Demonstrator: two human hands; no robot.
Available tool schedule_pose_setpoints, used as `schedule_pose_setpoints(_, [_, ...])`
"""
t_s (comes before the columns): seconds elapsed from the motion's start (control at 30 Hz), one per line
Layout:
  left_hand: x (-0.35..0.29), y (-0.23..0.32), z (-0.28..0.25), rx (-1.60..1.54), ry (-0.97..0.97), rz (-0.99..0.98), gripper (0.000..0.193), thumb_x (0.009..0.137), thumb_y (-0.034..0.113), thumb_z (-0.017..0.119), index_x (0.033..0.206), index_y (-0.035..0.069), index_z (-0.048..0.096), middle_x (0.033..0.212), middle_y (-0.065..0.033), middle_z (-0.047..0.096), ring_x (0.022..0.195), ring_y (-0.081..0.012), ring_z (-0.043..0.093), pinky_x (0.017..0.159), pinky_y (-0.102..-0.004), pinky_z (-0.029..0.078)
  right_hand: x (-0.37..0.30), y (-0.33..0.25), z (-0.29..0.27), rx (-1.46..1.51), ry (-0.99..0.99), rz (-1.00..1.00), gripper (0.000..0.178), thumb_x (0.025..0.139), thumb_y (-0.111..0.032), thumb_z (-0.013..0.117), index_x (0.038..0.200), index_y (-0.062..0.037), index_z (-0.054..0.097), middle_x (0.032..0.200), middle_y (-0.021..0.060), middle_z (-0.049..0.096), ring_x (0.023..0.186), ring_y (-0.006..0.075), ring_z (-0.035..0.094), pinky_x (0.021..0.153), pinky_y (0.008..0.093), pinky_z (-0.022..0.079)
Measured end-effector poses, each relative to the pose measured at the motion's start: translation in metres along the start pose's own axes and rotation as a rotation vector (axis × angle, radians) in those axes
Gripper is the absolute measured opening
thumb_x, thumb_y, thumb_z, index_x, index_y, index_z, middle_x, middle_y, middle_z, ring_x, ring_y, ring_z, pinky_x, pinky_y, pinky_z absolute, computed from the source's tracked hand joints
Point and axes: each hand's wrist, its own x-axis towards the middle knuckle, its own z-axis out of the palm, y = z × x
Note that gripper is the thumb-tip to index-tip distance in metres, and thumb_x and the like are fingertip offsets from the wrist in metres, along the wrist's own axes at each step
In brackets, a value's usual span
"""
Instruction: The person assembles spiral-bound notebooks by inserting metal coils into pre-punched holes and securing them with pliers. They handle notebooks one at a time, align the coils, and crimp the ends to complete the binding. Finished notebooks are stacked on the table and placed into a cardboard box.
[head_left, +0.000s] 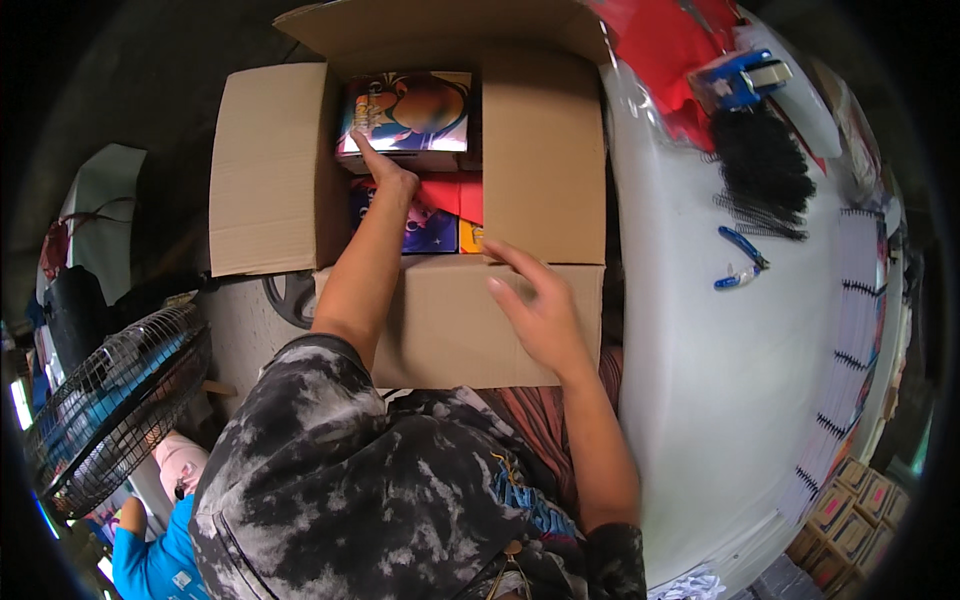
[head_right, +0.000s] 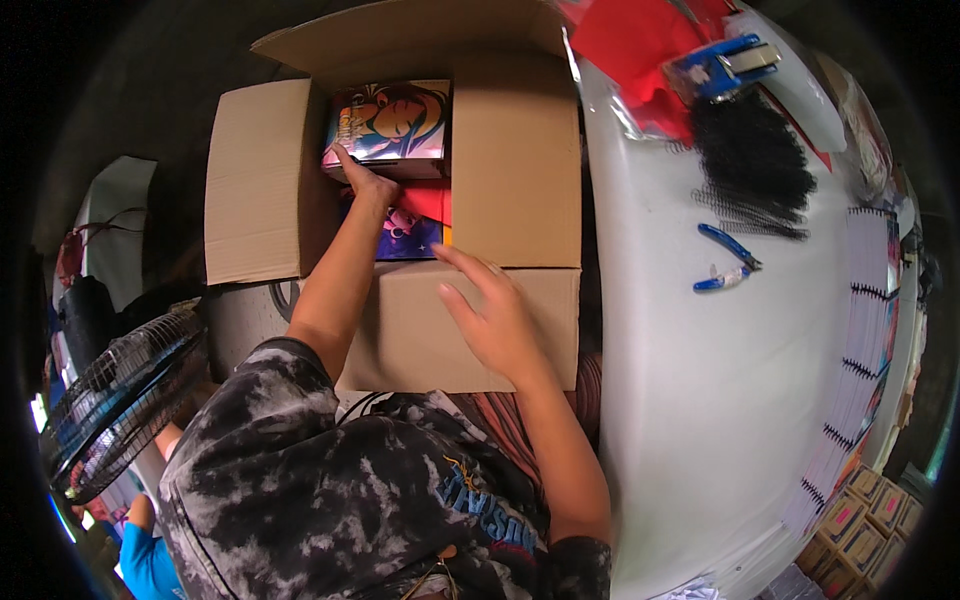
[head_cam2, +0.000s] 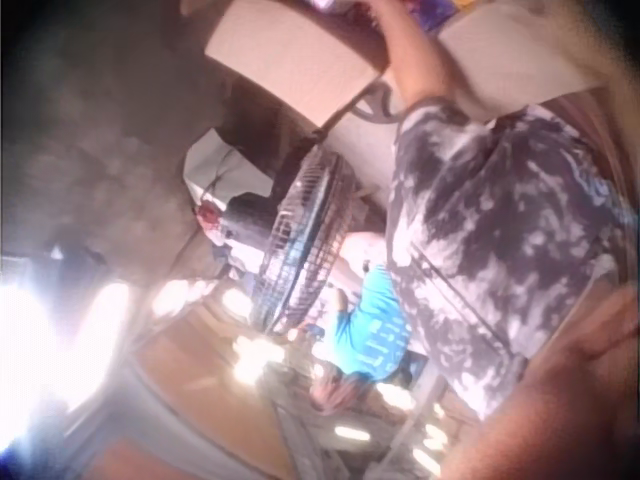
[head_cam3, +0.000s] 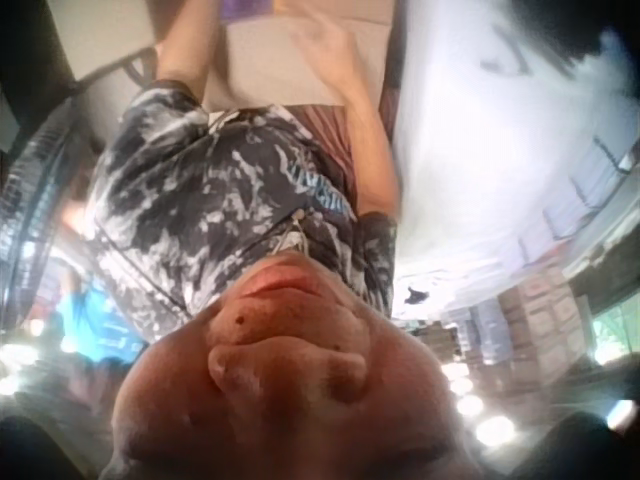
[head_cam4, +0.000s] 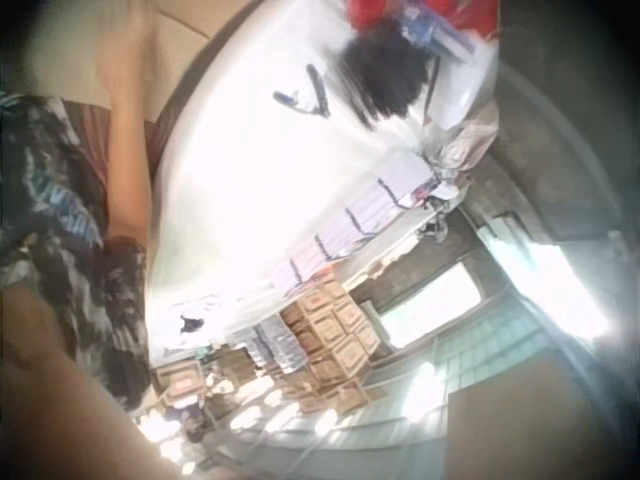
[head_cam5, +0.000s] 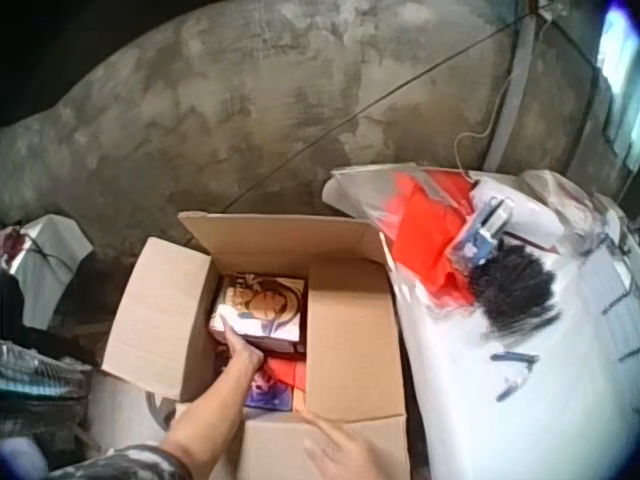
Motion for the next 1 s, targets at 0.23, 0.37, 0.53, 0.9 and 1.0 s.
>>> schedule_pose_setpoints(0.23, [0.003,-0.009,0.004,-0.091,-0.163,0.027,0.1,0.068,0.074,0.056,0.141,0.012,0.026,0.147,-0.0096,0.022,0.133,-0.0275,0.023,0.109,-0.0471,0.016,0.062,0.062,0.084,-0.199,0.129,0.342,0.069,0.082,-0.024,0.063,0.138,0.0006,0.03,0.141,0.0284,0.027,0.13,0.0368,0.029,0.104,0.0429,0.027])
schedule_pose_setpoints(0.37, [-0.002,0.0,-0.003,-0.099,-0.142,0.069,0.092,0.071,0.071,0.056,0.138,0.011,0.033,0.142,-0.0096,0.032,0.13,-0.0269,0.03,0.109,-0.0461,0.019,0.041,-0.001,0.055,-0.495,0.334,0.033,0.069,0.082,-0.018,0.062,0.14,-0.0041,0.027,0.145,0.0297,0.016,0.135,0.042,0.018,0.108,0.0466,0.018])
schedule_pose_setpoints(0.53, [-0.032,0.003,0.018,-0.003,-0.064,0.121,0.088,0.074,0.069,0.055,0.137,0.011,0.034,0.141,-0.0089,0.034,0.128,-0.0261,0.032,0.108,-0.0454,0.021,0.041,0.008,-0.012,-0.413,0.45,-0.121,0.059,0.083,-0.011,0.06,0.136,-0.0046,0.035,0.141,0.0253,0.029,0.13,0.0367,0.032,0.106,0.0406,0.026])
schedule_pose_setpoints(0.9, [-0.03,0.02,0.008,-0.065,-0.156,0.0,0.092,0.07,0.079,0.043,0.139,0.019,0.032,0.147,-0.0088,0.022,0.135,-0.03,0.019,0.106,-0.0595,0.012,0.024,0.083,0.009,-0.767,0.12,0.324,0.04,0.075,-0.02,0.064,0.112,-0.0092,0.057,0.11,0.0169,0.058,0.102,0.037,0.053,0.085,0.0436,0.042])
schedule_pose_setpoints(1.0, [-0.029,0.024,0.002,-0.08,-0.003,-0.062,0.102,0.065,0.083,0.043,0.144,0.022,0.021,0.151,-0.0064,0.013,0.138,-0.029,0.011,0.107,-0.0581,0.007,0.021,0.089,0.013,-0.786,0.224,0.208,0.034,0.072,-0.019,0.065,0.104,-0.01,0.061,0.1,0.016,0.061,0.094,0.0358,0.057,0.079,0.0453,0.044])
